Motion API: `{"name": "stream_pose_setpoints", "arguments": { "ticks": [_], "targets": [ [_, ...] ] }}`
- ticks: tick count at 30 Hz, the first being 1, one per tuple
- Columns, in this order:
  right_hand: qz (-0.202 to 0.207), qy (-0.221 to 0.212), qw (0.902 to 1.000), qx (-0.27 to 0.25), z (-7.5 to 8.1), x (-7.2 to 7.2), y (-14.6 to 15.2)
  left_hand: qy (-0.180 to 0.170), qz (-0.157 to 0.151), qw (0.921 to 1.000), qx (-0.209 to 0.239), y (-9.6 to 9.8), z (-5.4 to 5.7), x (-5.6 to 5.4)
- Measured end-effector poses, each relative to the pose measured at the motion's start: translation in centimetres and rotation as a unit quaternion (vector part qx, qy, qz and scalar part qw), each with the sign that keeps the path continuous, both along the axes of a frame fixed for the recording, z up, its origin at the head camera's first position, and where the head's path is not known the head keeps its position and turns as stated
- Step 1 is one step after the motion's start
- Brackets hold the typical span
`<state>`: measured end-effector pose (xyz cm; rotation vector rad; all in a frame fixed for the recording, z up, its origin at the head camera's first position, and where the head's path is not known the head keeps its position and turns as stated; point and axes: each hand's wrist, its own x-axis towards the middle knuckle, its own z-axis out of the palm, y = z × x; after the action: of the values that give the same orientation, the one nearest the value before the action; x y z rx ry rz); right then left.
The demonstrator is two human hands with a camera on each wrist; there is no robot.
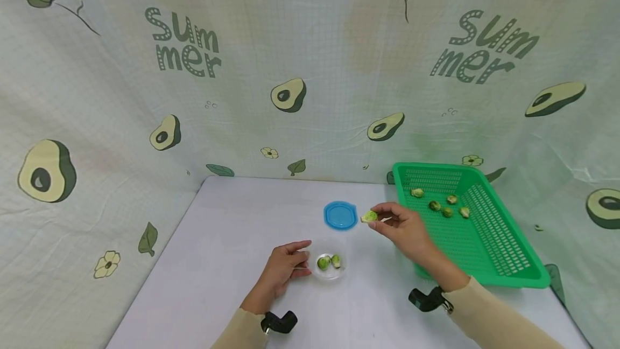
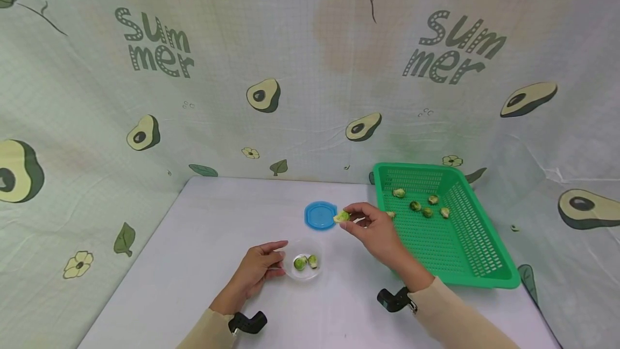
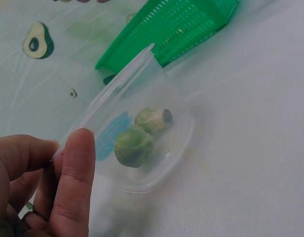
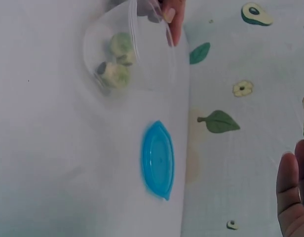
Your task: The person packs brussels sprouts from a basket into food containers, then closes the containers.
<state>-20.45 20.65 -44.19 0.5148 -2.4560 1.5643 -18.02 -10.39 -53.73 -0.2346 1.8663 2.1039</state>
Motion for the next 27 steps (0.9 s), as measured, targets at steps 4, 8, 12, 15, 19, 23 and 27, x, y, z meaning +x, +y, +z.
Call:
{"name": "stream_pose_setpoints", "arguments": {
  "ticks": [4, 8, 12, 15, 19, 23, 27],
  "targets": [
    [0.006, -0.007, 0.9998, -0.018, -0.6, 0.3, -0.9, 0.000, -0.001, 1.0000, 0.000, 0.0, 0.0, 0.0],
    [0.014, -0.010, 0.9992, -0.037, -1.4, 0.3, -1.8, -0.001, -0.002, 1.0000, 0.000, 0.1, 0.0, 0.1],
    [0.015, -0.012, 0.9982, -0.056, -2.2, 0.4, -2.5, -0.001, -0.002, 1.0000, -0.002, 0.1, 0.0, 0.1],
    [0.013, -0.021, 0.9974, -0.068, -2.7, 0.5, -2.9, -0.001, -0.002, 1.0000, -0.001, 0.1, 0.0, 0.1],
    [0.014, -0.030, 0.9964, -0.078, -3.3, 0.7, -3.3, 0.000, -0.003, 1.0000, -0.001, 0.1, 0.0, 0.1],
    [0.014, -0.030, 0.9963, -0.080, -4.0, 0.9, -3.8, 0.001, -0.004, 1.0000, 0.000, 0.1, 0.0, 0.1],
    [0.010, -0.030, 0.9970, -0.070, -4.6, 1.1, -4.5, 0.001, -0.005, 1.0000, 0.001, 0.1, 0.0, 0.1]
  ]
}}
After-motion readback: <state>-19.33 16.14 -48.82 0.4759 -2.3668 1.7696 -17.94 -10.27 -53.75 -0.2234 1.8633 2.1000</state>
